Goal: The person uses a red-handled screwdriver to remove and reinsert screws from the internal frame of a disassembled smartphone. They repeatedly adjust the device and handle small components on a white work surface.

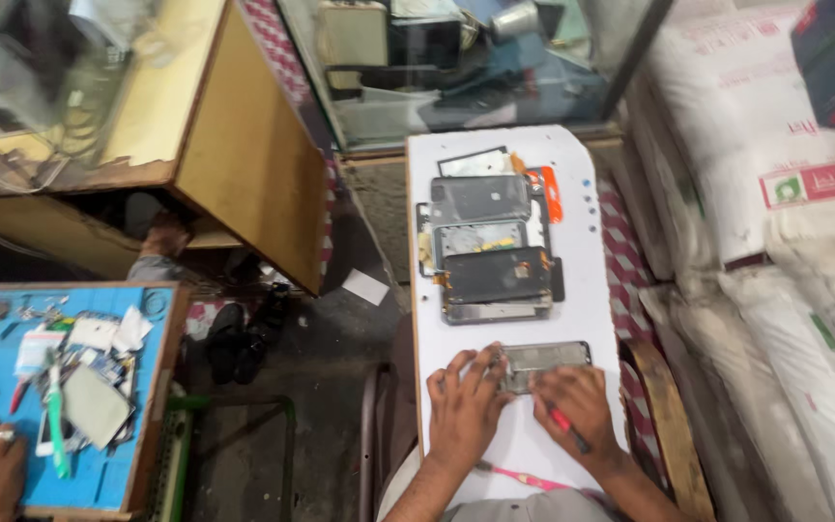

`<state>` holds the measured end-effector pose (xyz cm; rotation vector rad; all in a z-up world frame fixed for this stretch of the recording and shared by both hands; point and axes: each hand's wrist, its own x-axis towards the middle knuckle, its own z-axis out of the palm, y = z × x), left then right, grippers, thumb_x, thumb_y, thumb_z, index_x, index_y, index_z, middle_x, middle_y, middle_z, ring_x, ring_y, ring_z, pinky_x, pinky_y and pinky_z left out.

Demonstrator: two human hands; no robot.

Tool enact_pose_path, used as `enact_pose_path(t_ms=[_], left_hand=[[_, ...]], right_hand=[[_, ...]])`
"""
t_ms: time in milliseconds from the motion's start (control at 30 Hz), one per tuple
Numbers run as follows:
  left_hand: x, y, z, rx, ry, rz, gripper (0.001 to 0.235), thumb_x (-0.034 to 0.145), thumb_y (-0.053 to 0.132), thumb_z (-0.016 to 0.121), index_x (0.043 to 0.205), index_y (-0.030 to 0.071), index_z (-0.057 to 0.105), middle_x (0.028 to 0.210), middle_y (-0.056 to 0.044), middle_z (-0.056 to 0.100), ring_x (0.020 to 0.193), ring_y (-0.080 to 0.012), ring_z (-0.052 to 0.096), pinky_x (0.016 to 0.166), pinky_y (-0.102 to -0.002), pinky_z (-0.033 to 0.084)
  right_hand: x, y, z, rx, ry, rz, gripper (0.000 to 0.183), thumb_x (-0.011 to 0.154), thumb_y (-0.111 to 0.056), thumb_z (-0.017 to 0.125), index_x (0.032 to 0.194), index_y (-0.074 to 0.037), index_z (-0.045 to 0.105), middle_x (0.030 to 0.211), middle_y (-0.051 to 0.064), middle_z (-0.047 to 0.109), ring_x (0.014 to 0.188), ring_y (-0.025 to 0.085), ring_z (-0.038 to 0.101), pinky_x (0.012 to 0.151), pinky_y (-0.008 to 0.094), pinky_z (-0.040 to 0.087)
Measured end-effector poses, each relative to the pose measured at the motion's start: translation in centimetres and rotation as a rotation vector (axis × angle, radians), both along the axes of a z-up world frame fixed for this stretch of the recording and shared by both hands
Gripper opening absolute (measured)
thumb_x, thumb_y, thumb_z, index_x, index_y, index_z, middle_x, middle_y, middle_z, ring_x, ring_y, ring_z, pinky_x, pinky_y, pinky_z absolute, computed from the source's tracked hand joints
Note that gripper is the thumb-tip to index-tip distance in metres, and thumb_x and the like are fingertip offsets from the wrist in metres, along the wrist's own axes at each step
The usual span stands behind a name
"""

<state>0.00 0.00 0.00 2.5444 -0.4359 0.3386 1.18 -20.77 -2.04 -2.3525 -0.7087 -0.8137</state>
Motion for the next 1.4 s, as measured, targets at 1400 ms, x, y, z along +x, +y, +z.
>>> enact_pose_path(t_ms=[1400], left_hand=[[0.8, -0.5, 0.3, 0.078, -0.001, 0.032, 0.052, 0.086, 0.032, 0.084, 0.133, 0.019, 0.068, 0.151, 0.009, 0.053, 0.133, -0.018, 0.047, 0.099, -0.043, 0.029]], right_hand=[[1.1, -0.6, 2.3, 0.164, 0.224, 0.242, 0.026, 0.075, 0.007, 0.079, 0.097, -0.005, 0.07, 0.105, 0.005, 0.074, 0.101, 0.025, 0.068, 0.089, 0.038, 0.055]])
